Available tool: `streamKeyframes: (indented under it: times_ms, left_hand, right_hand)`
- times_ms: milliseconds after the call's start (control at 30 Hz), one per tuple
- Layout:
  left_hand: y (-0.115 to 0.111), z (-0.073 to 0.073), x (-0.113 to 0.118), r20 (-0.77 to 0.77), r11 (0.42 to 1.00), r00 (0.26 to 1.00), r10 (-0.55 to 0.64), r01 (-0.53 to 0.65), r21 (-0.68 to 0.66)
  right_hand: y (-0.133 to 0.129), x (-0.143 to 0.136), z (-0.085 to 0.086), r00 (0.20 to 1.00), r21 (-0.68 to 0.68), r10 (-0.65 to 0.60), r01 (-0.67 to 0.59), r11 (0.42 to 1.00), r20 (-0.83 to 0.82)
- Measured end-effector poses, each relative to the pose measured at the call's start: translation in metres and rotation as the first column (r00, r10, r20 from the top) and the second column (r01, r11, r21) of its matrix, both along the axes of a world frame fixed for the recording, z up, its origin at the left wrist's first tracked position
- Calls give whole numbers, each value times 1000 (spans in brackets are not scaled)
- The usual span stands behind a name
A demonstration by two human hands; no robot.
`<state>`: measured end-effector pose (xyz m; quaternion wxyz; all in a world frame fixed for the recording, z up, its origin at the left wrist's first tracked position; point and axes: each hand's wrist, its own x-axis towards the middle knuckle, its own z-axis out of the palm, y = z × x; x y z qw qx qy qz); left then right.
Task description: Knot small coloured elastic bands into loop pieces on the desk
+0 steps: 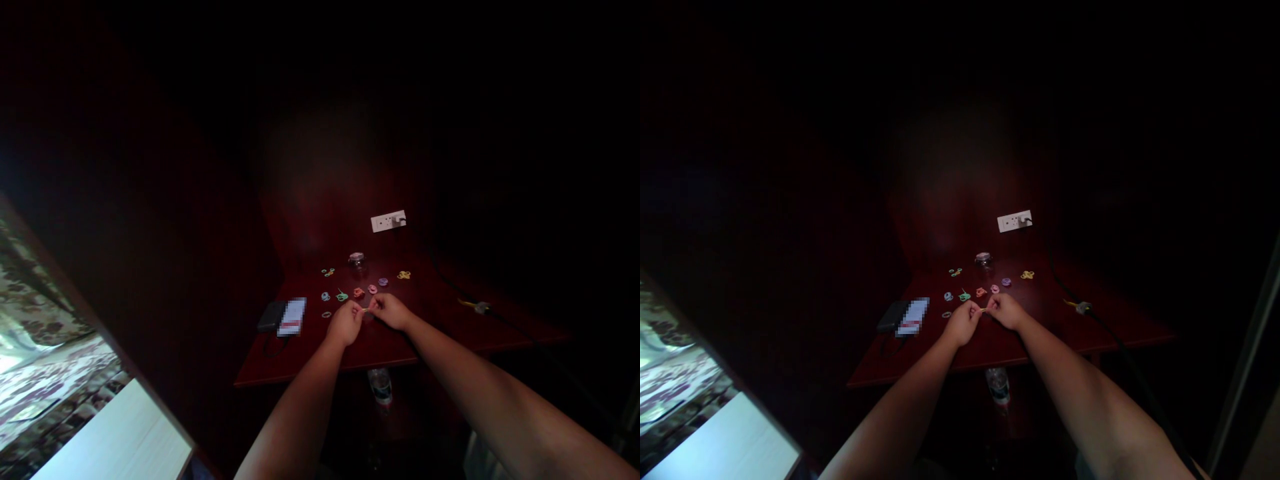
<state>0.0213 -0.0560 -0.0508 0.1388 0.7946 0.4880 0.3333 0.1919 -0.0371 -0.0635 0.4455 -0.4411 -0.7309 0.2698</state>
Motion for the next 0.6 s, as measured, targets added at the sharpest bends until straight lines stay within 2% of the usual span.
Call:
streamKeyframes:
  times_ms: [133,200,400,600]
  left_hand:
    - [1,-1,0,-1,1000,1000,3,-3,13]
    - [2,-1,0,4,1000,1000,4,-4,3]
    - [1,-4,0,37,999,999,-24,25,-34]
    - [-2,-1,0,45,999,999,-30,28,36]
  right_hand:
    - [-1,0,2,996,-65,93,-92,994,15]
    - [-4,0,4,995,-84,94,-91,992,23]
    - [-8,-1,9,996,-49,79,-77,996,47]
    - [-7,-1,4,988,-42,152,-151,988,9]
